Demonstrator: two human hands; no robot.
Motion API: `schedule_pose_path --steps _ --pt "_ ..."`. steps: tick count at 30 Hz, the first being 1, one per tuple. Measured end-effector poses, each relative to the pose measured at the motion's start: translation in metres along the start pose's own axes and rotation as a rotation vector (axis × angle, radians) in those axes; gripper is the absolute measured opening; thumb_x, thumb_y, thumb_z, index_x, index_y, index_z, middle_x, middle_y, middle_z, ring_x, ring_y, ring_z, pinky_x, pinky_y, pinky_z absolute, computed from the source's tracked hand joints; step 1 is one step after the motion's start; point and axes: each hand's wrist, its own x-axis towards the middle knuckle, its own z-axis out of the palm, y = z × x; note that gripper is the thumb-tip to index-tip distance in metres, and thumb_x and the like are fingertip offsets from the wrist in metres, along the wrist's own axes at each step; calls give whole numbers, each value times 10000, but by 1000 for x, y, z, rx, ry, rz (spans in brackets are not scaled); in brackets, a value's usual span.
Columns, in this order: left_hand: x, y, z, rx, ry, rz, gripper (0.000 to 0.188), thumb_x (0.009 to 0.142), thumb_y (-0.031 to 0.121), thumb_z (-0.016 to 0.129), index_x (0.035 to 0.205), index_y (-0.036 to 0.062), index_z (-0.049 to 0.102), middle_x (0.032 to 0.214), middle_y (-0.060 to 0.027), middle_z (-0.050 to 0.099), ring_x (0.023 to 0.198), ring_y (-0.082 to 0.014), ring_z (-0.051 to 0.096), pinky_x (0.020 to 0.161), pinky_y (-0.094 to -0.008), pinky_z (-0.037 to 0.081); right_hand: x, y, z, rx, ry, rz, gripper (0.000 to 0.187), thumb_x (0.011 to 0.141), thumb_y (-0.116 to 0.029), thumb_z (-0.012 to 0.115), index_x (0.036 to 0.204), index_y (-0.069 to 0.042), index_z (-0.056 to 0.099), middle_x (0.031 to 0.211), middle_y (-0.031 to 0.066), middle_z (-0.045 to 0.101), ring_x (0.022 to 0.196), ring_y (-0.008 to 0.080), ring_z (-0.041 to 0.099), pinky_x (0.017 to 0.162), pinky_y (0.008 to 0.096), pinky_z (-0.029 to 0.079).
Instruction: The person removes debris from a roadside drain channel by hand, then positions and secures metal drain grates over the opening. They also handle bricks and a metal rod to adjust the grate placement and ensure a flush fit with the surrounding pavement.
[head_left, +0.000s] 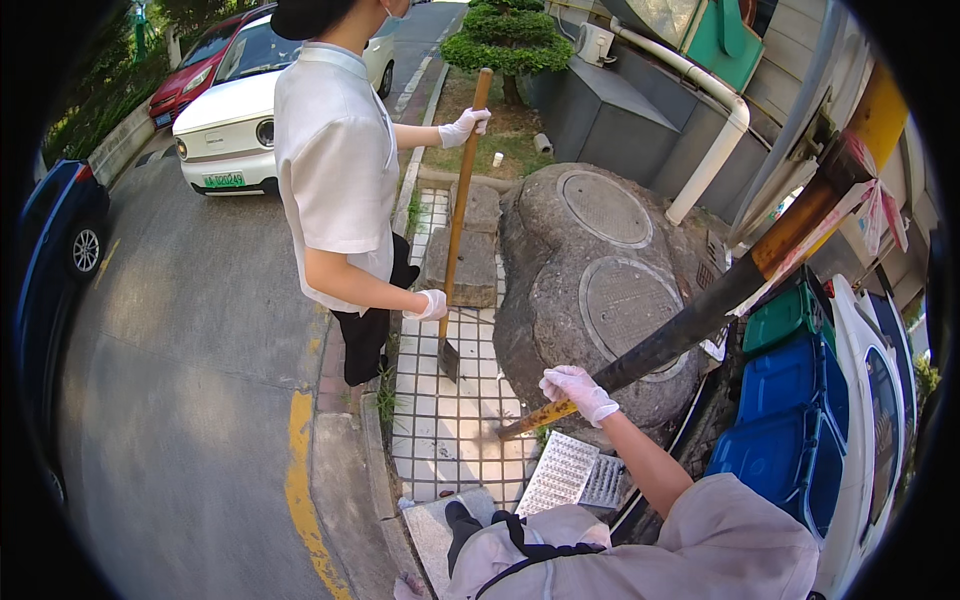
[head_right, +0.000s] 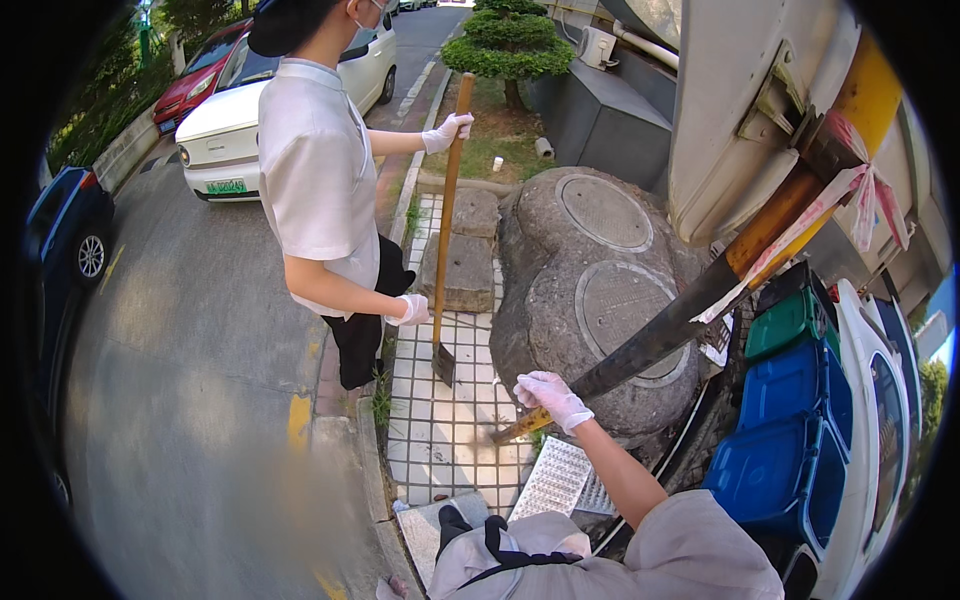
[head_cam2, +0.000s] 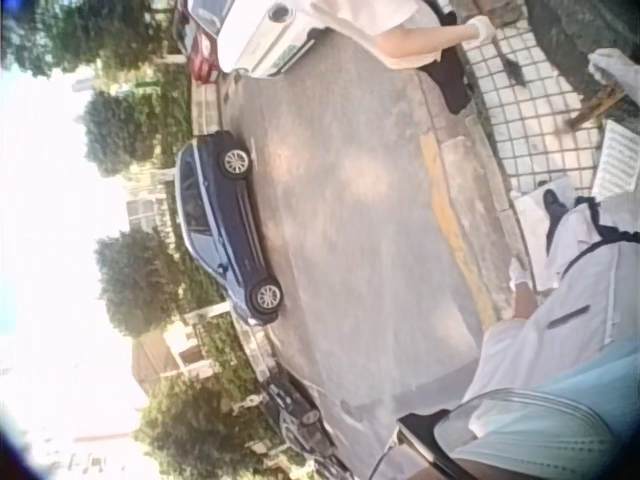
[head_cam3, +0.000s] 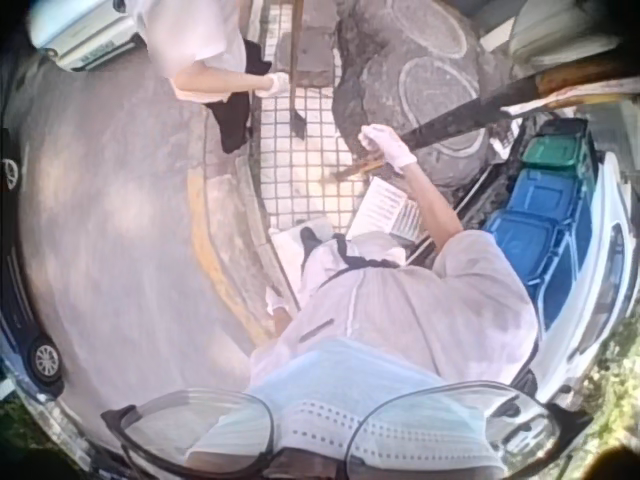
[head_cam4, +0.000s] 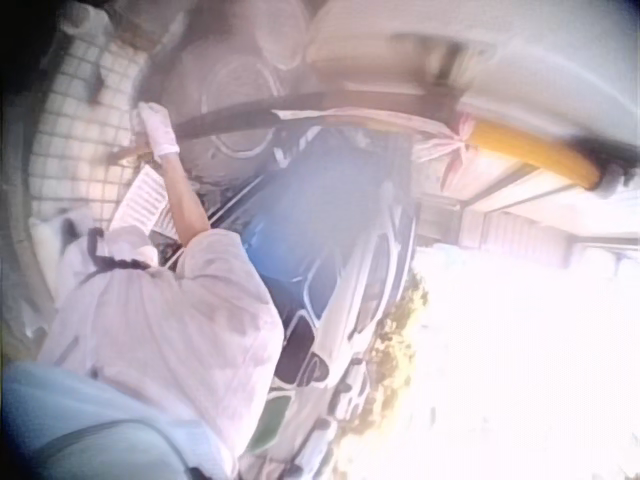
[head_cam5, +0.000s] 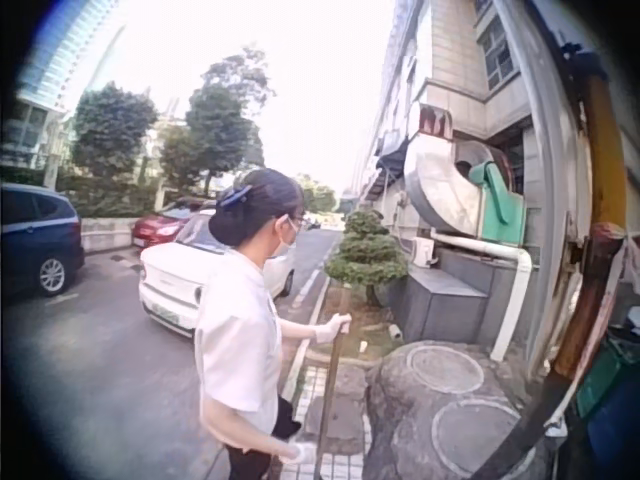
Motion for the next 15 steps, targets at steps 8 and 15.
schedule_pose_path --steps 8,15 --pt "35 61 21 -115 -118 113 507 941 388 449 1304 37 484 1211 -83 533 1090 -233 481 932 -342 403 23 -56 -28 55 84 -125 250 915 -290 575 798 -77 637 659 -12 595 559 69 530 531 219 406" --pt "43 110 36 -160 -153 312 587 912 433 474 1342 34 445 1312 -82 475 1180 -228 433 997 -346 357 40 -59 -48 132 199 -155 267 910 -312 577 804 -75 639 639 -16 584 522 78 517 492 224 399"
